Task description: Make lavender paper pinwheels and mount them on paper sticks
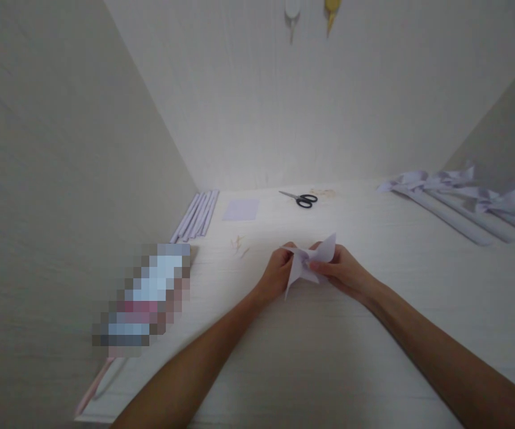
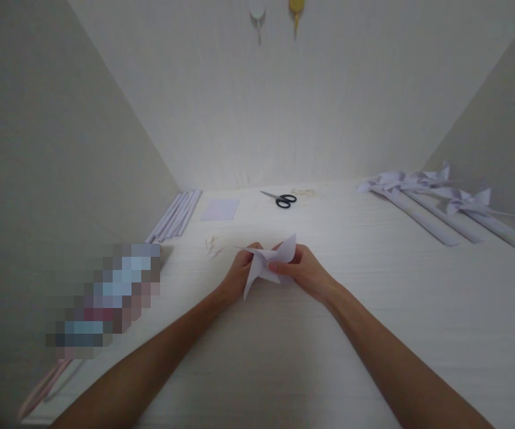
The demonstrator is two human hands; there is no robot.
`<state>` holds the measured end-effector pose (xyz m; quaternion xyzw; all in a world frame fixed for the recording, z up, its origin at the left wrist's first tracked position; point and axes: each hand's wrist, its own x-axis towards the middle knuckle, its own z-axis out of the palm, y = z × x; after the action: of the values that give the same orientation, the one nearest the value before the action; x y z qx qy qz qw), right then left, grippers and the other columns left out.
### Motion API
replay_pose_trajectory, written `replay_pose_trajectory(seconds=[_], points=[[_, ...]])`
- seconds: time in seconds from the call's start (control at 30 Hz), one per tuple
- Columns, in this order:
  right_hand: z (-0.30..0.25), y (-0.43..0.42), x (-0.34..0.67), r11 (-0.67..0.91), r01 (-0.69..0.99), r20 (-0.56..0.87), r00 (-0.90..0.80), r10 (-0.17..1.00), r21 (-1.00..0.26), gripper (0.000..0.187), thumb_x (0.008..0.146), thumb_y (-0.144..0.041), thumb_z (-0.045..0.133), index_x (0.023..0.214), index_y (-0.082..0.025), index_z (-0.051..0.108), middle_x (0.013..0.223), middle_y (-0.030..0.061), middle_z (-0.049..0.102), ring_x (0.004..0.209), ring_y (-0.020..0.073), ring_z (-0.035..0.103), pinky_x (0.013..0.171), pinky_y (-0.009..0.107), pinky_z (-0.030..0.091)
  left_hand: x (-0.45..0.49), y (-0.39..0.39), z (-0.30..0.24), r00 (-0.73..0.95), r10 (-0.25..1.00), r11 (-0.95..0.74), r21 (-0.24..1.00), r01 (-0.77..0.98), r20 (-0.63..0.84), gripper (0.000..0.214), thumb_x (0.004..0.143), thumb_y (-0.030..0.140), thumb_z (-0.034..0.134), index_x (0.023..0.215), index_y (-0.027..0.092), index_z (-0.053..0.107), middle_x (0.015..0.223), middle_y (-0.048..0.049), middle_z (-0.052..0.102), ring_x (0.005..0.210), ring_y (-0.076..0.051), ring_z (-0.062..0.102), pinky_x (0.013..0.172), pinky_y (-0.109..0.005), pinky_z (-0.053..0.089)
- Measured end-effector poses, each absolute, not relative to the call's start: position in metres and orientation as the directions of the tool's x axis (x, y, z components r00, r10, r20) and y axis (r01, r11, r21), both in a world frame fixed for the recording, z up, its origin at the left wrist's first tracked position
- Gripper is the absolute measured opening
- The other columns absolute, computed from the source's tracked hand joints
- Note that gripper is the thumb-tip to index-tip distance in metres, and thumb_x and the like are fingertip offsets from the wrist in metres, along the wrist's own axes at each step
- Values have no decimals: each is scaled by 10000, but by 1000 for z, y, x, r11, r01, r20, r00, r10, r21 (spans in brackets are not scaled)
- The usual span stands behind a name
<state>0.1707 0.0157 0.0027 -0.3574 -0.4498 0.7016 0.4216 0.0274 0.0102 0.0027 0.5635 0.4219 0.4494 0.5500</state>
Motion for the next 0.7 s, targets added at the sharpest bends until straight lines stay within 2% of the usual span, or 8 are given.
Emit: replay_pose_trajectory(seconds=[0.17,0.37,0.5,0.7], points=[[1,16,171,-272,-297,-139,-400,906,-915,228,485,-180,757,650,-141,605,582,-24,606,521,83,530,497,201,394,27,12,-3,204,974,-91,995,-27,95,253,735,358,441,580,159,424,566,21,403,534,-88,366,483,-215,287],[0,17,171,-295,-376,-146,-377,915,-878,213,497,-187,755,664,-144,629,613,1,635,540,105,557,516,218,428,26,19,-14,86,994,-60,993,-101,69,388,781,474,369,575,153,443,525,29,384,504,-84,359,484,-225,284],[-2,17,171,-296,-432,-156,-329,931,-852,230,489,-185,758,681,-147,637,626,8,654,558,119,582,541,222,451,25,23,-20,49,997,-59,983,-172,68,384,790,459,368,578,152,458,468,39,394,456,-73,357,473,-219,271],[-2,18,170,-282,-502,-97,-364,926,-818,210,522,-181,744,715,-162,664,651,8,672,615,131,607,609,224,470,29,24,-18,64,998,11,970,-244,5,335,749,446,419,577,159,438,445,43,391,429,-72,376,456,-209,291]])
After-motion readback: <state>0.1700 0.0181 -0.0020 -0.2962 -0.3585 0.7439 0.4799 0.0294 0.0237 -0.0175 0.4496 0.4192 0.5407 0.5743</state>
